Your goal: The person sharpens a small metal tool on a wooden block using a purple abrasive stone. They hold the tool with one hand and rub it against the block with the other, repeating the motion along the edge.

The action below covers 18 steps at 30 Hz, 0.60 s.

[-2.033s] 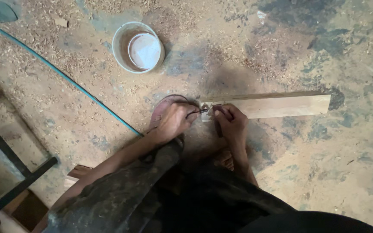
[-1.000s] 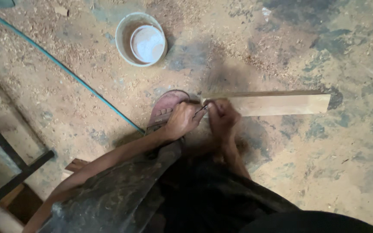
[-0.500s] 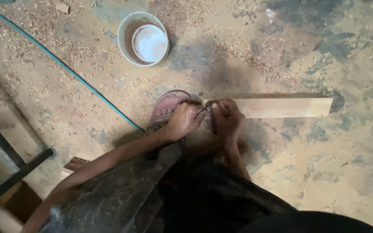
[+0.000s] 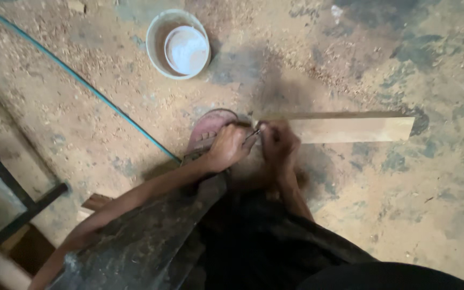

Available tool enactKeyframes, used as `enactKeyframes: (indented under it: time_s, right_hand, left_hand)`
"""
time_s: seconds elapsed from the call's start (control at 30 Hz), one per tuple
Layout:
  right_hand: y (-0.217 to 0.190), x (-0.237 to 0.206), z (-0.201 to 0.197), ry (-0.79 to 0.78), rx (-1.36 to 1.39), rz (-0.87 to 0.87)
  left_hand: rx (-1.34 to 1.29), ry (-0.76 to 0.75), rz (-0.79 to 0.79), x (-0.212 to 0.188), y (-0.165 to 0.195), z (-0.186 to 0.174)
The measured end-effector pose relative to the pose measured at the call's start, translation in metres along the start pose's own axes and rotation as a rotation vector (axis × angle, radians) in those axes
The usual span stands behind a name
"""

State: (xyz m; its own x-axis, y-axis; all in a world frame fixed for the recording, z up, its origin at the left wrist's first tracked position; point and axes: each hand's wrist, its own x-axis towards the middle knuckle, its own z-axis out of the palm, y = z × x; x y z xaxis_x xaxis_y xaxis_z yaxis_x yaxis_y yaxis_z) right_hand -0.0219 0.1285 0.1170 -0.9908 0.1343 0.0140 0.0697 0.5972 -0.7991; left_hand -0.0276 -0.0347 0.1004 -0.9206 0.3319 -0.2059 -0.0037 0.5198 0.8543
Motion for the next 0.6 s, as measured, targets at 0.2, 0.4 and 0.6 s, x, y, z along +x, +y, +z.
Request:
enactKeyframes:
  time_s: [0.2, 0.4, 0.6]
  right_hand:
    - [0.008, -0.001, 0.000, -0.006, -0.097, -0.048]
    - [0.011, 0.004, 0.000, -0.027, 0.043, -0.130]
    - [0.011, 0.003, -0.001, -0.037, 0.049, -0.228]
  left_hand:
    - [0.065, 0.183, 0.144, -0.006, -0.009, 0.012]
    - [0.000, 0.076, 0.097, -0.003, -0.009, 0.008]
    - [-0.009, -0.058, 0.022, -0.002, -0.006, 0.002]
